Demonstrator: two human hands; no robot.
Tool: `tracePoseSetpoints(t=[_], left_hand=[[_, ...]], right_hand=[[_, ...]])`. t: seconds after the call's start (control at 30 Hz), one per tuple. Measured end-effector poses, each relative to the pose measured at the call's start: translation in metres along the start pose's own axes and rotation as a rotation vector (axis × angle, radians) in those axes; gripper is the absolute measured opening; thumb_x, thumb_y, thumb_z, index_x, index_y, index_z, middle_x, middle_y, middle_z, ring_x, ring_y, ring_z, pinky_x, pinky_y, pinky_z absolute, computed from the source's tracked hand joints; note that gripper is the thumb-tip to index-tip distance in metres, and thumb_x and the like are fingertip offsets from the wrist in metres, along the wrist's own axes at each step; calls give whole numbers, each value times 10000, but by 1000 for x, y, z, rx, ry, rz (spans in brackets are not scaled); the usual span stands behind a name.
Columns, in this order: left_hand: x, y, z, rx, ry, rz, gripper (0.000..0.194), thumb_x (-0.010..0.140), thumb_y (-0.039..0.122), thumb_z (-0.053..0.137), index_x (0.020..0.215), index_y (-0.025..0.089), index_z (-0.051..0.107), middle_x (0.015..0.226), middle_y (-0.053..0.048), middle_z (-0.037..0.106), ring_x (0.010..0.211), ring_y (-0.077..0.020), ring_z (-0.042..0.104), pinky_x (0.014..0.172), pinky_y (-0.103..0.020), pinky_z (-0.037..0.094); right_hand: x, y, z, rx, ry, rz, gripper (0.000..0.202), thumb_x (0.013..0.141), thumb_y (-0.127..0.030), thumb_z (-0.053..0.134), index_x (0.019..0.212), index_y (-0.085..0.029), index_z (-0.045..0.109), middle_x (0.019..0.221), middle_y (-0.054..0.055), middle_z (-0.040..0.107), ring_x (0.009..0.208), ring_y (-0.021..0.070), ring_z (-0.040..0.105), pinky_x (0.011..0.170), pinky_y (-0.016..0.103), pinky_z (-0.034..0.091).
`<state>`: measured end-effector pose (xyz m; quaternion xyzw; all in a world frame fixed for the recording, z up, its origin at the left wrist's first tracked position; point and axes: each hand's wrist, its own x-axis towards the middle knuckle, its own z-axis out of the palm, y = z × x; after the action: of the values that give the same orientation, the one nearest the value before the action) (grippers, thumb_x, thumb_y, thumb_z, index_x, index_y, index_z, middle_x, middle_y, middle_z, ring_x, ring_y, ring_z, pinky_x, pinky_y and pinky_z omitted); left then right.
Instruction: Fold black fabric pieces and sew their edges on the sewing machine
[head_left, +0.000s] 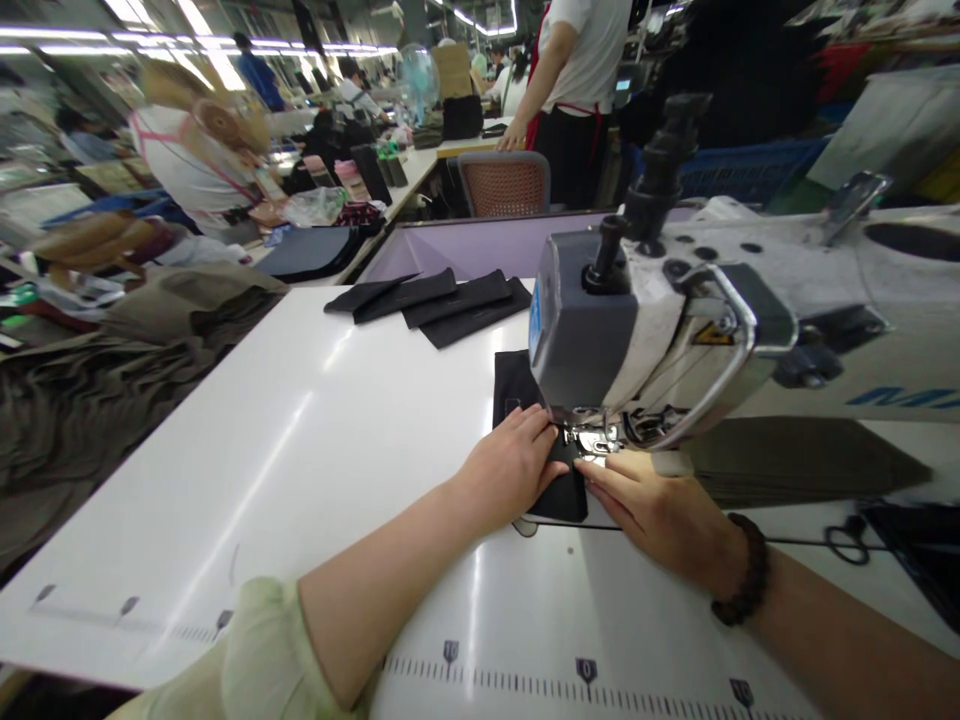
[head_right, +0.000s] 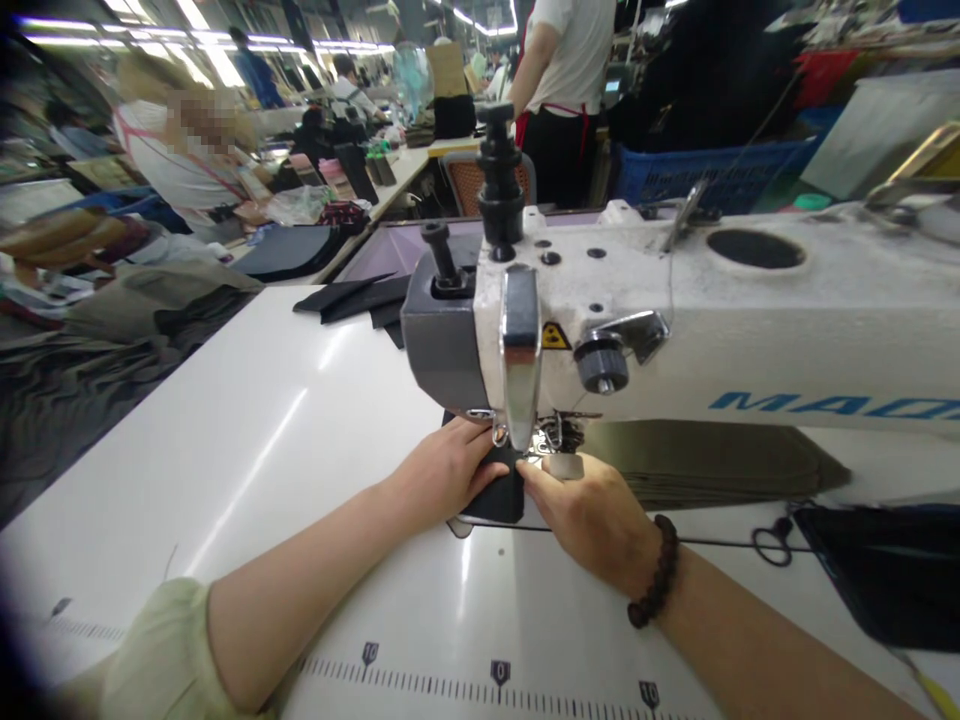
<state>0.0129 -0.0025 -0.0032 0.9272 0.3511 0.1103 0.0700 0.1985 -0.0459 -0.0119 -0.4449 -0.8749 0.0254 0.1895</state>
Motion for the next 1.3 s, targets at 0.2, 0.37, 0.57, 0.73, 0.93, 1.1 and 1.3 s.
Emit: tracePoseSetpoints(t=[0.2, 0.37, 0.57, 0.73, 0.93, 1.1, 1.3], left_hand=[[2, -3, 3, 17, 18, -10, 281, 864, 307, 425, 1007, 82, 516, 1079, -144, 524, 1089, -253, 441, 916, -393, 383], [-9, 2, -3, 8, -9, 120, 228, 874, 267, 410, 936, 110, 563, 992, -93, 563, 953, -211, 505, 834, -346, 414], [-17, 8, -10, -22, -99, 269, 267, 890, 237, 379, 769, 139, 596, 878, -52, 585, 827, -161, 527, 709, -273, 428], [-12, 3, -7, -69, -91, 222, 225, 879, 214, 392, 837, 127, 595, 920, -56, 580, 889, -169, 520, 779, -279, 434], [-6, -2, -4, -71, -68, 184, 194, 870, 196, 410, 865, 109, 583, 903, -60, 566, 912, -178, 509, 834, -290, 432], [0, -3, -5, -39, -38, 158, 152, 851, 186, 450, 853, 96, 573, 884, -64, 558, 886, -183, 508, 820, -283, 444], [1, -5, -1, -12, -4, 121, 137, 841, 185, 470, 867, 99, 573, 896, -67, 560, 871, -193, 518, 805, -304, 457]], right_hand=[[2, -1, 0, -14, 13, 20, 276, 866, -185, 350, 955, -163, 610, 762, 65, 633, 710, 150, 575, 659, 256, 435], [-3, -1, -5, 42, -9, -129, 262, 876, -227, 370, 903, -150, 619, 639, 31, 576, 604, 121, 529, 574, 235, 387], [-6, -2, -7, 22, -23, -230, 291, 885, -237, 359, 831, -144, 630, 582, 12, 527, 554, 115, 486, 533, 247, 345], [-4, -2, -5, 24, -5, -141, 321, 896, -259, 325, 885, -148, 626, 602, 21, 551, 564, 113, 505, 544, 232, 370], [-4, 1, 4, -11, 7, -34, 286, 882, -266, 365, 955, -145, 613, 698, 44, 609, 646, 133, 555, 603, 236, 408], [-1, 1, 5, -29, -42, 36, 255, 852, -235, 415, 1018, -152, 589, 776, 63, 625, 720, 158, 568, 659, 257, 424], [0, 0, 4, -46, -45, 46, 239, 837, -224, 430, 1007, -165, 589, 784, 59, 630, 727, 159, 574, 650, 252, 426]])
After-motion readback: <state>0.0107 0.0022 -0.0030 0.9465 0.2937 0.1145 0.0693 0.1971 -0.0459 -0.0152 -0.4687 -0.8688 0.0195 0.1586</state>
